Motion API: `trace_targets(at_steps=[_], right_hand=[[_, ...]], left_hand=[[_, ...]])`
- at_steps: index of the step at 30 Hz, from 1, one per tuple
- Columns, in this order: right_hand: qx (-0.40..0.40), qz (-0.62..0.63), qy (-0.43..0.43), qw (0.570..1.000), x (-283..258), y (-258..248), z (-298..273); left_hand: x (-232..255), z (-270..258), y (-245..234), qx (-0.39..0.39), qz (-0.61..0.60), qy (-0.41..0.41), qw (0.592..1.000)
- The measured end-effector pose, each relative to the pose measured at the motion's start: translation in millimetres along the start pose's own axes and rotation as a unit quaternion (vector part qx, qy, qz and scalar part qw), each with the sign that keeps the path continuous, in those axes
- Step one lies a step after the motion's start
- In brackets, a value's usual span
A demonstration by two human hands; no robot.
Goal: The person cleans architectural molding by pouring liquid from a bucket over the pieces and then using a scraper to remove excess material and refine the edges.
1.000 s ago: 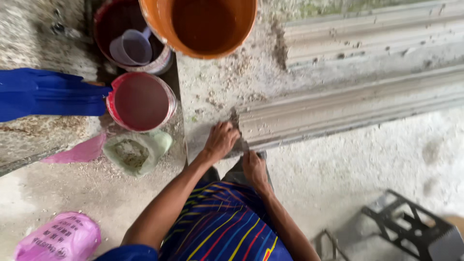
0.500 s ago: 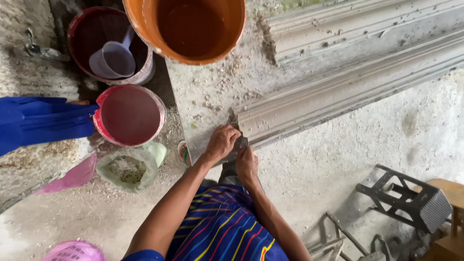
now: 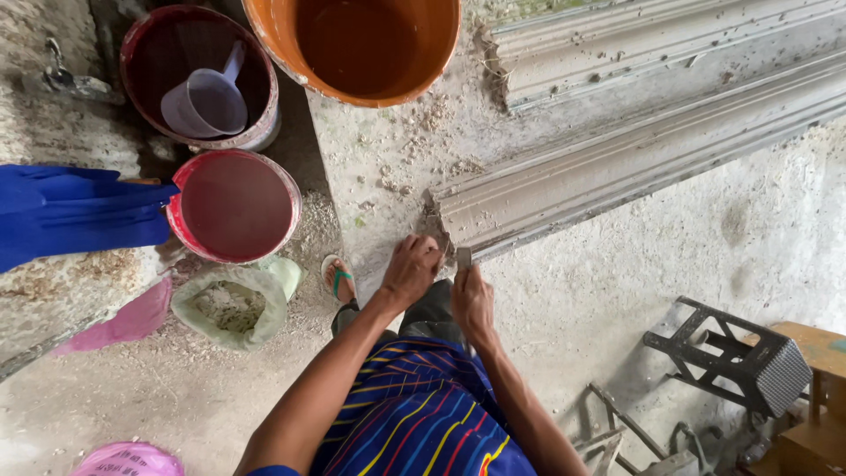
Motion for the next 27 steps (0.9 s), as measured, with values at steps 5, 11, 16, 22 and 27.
trace_targets(at_steps=[5,11,16,22,27], right_hand=[[-0.022,-0.004,-0.001,1.000,-6,24,23],[-0.074,0.092,0.095,0.988,-39,17,5],[-0.093,0.025,0.101,0.990,-30,29,28],[-0.148,-0.077,0.042,0.985,-11,53,113],[-0.175,-0.129,0.042,0.975,-14,50,69]], left_hand=[[15,-1,16,-0.087,0.122,-0.013,0.989],[20,-5,-3,-0.126,0.097,-0.046,0.986],[-2,-2,15,-0.120,0.038,-0.030,0.992],[4,7,3,-0.074,0.047,0.009,0.996],[-13,8,-6,0.019,-0.114,-0.162,0.980]])
Point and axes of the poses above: each hand's wrist, its own z-axis towards the middle knuckle, its own y-axis out of the palm, x = y × z, the point moved 6 cm from there along z, towards the middle knuckle, and after that the axes turned 9 degrees about y, right-handed, at the moved point
